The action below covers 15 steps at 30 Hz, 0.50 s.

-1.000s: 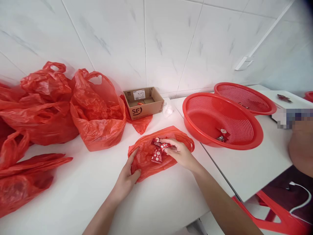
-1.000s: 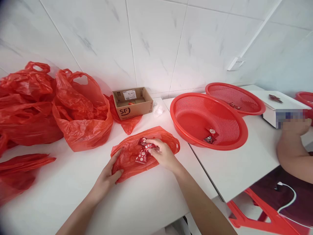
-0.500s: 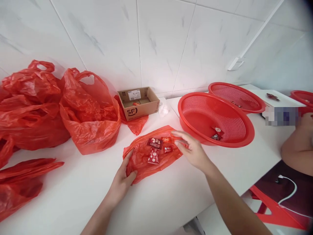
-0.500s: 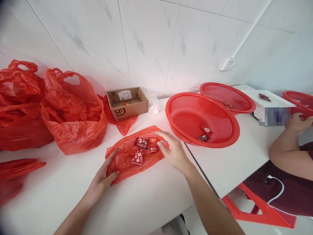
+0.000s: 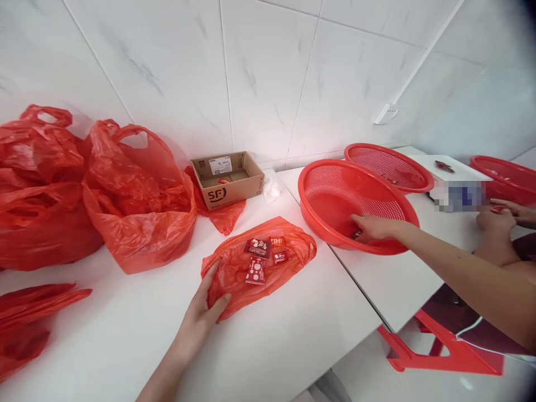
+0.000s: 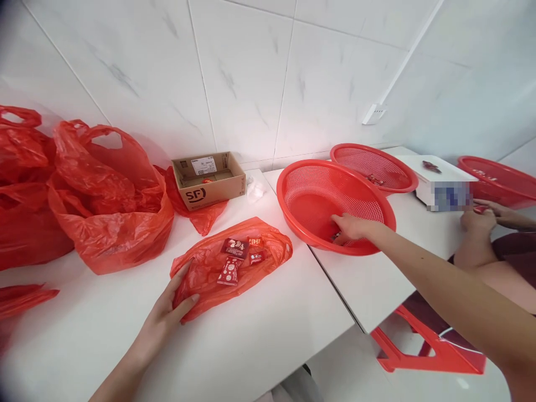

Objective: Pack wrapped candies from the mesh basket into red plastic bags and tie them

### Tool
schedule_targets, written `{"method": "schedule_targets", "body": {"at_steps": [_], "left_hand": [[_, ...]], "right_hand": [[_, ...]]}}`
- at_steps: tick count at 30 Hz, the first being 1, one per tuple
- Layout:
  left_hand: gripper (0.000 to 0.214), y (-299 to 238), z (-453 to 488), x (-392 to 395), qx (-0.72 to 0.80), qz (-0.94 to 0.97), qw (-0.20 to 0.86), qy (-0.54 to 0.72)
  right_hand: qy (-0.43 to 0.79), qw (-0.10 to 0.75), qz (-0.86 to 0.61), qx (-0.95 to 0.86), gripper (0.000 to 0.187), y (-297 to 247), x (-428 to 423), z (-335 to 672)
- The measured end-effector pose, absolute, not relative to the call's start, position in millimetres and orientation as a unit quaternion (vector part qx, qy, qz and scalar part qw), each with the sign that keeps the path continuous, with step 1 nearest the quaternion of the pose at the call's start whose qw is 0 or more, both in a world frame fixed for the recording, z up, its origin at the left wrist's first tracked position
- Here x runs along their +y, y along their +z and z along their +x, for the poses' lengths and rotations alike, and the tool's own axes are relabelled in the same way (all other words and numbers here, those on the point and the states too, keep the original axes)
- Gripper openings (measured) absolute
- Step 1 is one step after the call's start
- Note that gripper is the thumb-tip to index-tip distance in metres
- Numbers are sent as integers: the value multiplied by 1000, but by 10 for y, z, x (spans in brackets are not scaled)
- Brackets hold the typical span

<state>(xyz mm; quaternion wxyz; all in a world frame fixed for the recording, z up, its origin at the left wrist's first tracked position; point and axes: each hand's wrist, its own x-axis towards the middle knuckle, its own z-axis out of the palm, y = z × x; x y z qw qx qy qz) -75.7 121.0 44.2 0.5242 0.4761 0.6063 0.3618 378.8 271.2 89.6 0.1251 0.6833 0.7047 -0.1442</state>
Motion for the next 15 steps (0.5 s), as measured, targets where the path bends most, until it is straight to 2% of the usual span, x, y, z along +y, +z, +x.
{"method": "schedule_targets", "body": {"at_steps": [2,5,12,15], "left_hand": [[75,433,-759,1212,610,480,516,361],[76,419,-766,1215,616,478,511,361],[74,462,-747,1221,621,478,502,365],[77,482,-745,1225,631,476,508,343]], "right_hand": [[-187,181,665,700,18,841,2680,3707],[-226,209,641,703,5,843,2686,3614],[-235,142,642,716,8,979,2778,3657],[-220,143,666,698,23,1020,2776,3729]]}}
